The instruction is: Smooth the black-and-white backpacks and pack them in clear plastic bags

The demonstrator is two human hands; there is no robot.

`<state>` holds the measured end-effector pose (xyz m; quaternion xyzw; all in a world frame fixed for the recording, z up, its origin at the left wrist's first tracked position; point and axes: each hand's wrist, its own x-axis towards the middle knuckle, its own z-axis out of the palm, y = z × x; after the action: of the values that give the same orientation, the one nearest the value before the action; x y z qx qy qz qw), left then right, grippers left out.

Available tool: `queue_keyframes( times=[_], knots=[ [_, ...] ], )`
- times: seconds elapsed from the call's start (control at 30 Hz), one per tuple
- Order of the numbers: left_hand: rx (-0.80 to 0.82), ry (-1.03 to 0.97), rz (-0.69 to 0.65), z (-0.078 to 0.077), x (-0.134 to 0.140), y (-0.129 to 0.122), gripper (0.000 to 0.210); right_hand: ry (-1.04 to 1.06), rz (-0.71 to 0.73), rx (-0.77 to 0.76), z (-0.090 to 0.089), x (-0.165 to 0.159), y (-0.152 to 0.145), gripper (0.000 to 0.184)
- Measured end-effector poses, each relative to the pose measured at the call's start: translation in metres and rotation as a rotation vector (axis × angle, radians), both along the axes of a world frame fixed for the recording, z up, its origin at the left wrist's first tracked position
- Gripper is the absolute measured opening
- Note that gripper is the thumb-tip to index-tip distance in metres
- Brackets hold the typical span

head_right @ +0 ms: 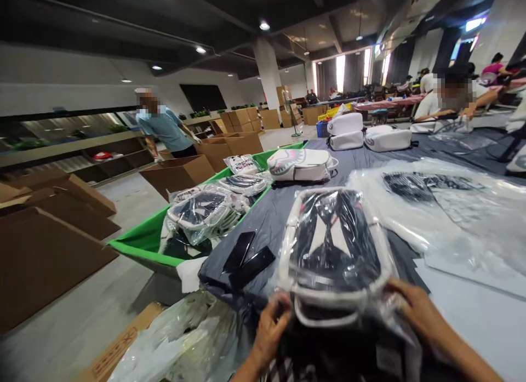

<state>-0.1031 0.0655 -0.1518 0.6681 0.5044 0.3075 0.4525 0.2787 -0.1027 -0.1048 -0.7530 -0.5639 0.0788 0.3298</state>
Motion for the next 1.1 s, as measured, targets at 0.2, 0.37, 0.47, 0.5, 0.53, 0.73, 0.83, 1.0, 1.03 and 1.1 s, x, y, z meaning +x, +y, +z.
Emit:
queue_keyframes(
  times=[0.2,0.37,0.47,0.5,0.53,0.73,0.83,1.0,1.03,1.1],
  knots=[
    [-0.057,-0.227,0.344,-0.002,-0.009,-0.002,0.067,0.224,-0.375,-0.09,0.028,0.048,-0.021,0.045],
    [-0.32,-0.274,-0.216,-0.013,0.068,-0.063,0.062,0.645,-0.232,-0.174,-0.016,-0.015,-0.041,0.059],
    [-0.155,-0.175,-0.344,-0.002,0.128,-0.072,0.056,0.324,-0.291,-0.145,-0.021,-0.06,-0.033,0.074],
    [-0.176,-0.153,-0.347,0.002,0.144,-0.07,0.056,0.205,-0.319,-0.121,-0.021,-0.068,-0.03,0.072],
    [-0.222,-0.143,-0.343,0.006,0.156,-0.066,0.05,0.124,-0.332,-0.097,-0.021,-0.072,-0.029,0.068],
    [-0.483,-0.283,-0.377,0.02,0.159,-0.049,0.037,0.244,-0.163,-0.144,-0.017,-0.041,-0.046,0.038],
    [-0.719,-0.518,-0.369,0.031,0.153,-0.055,0.051,0.48,0.09,-0.214,-0.002,-0.046,-0.046,0.039],
    [-0.696,-0.521,-0.428,0.033,0.164,-0.059,0.059,0.918,0.256,-0.294,0.012,-0.075,-0.047,0.054],
    [-0.646,-0.465,-0.447,0.03,0.165,-0.058,0.058,0.969,0.252,-0.298,0.01,-0.076,-0.051,0.057],
    [-0.523,-0.324,-0.489,0.023,0.166,-0.054,0.053,1.04,0.187,-0.285,0.004,-0.073,-0.059,0.06]
  ],
)
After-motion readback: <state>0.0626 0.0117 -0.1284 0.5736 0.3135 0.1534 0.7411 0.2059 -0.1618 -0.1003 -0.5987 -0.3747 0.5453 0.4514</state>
